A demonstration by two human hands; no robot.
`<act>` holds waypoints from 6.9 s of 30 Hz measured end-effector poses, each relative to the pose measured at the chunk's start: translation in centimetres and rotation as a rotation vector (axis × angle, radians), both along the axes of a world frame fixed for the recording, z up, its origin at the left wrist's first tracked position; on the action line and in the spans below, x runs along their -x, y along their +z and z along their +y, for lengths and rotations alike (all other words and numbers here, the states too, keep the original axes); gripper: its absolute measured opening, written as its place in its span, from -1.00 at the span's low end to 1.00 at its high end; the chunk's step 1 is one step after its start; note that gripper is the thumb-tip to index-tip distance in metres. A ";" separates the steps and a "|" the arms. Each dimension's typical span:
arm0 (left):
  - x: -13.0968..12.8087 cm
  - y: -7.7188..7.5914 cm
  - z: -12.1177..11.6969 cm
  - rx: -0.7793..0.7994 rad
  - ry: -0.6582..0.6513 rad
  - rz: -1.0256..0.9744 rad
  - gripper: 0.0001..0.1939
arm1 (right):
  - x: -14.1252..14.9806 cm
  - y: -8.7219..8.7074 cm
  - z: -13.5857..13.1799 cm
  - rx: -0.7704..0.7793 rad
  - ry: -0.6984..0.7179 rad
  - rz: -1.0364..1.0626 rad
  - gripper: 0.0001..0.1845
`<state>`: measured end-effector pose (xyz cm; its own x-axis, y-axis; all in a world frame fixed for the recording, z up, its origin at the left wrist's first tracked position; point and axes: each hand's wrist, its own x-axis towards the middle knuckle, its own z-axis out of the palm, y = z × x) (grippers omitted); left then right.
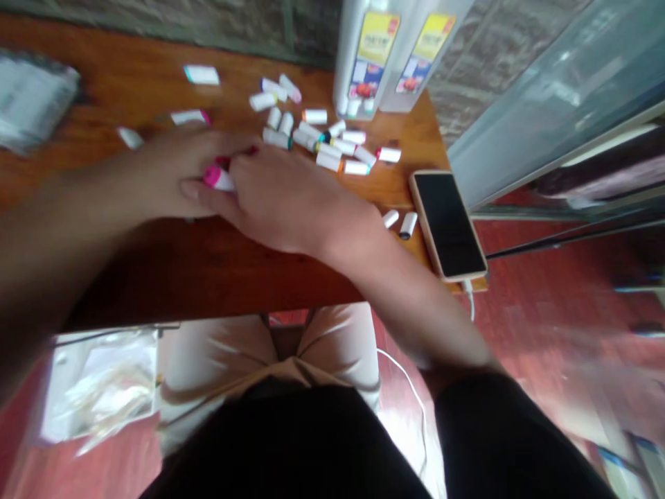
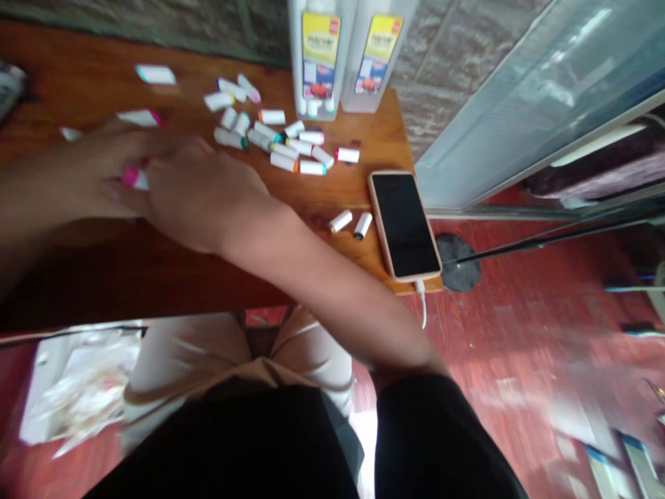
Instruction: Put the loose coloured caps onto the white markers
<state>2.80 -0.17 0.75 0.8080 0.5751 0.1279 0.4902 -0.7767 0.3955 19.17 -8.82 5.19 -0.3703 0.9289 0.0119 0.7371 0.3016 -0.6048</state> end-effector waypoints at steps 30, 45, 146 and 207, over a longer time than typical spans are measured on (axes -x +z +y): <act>-2.1 0.3 -2.2 0.393 -0.016 -0.210 -0.59 | -2.8 -4.0 4.0 0.528 0.075 0.629 -0.07; -2.3 0.1 -2.3 0.372 -0.069 -0.242 -0.68 | -2.8 -4.3 4.1 0.488 -0.021 0.541 -0.15; -1.8 -0.3 -2.3 0.100 -0.060 -0.194 -0.77 | -2.1 -3.6 3.4 0.256 0.026 0.262 -0.16; -0.4 0.4 -4.2 -0.075 0.060 0.171 -0.52 | -0.7 -1.1 0.2 0.112 0.067 0.038 -0.23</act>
<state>3.16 -4.34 1.16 0.7864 0.6167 0.0355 0.5914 -0.7683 0.2447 19.90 -8.62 4.10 -0.4325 0.8985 -0.0749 0.6937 0.2785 -0.6643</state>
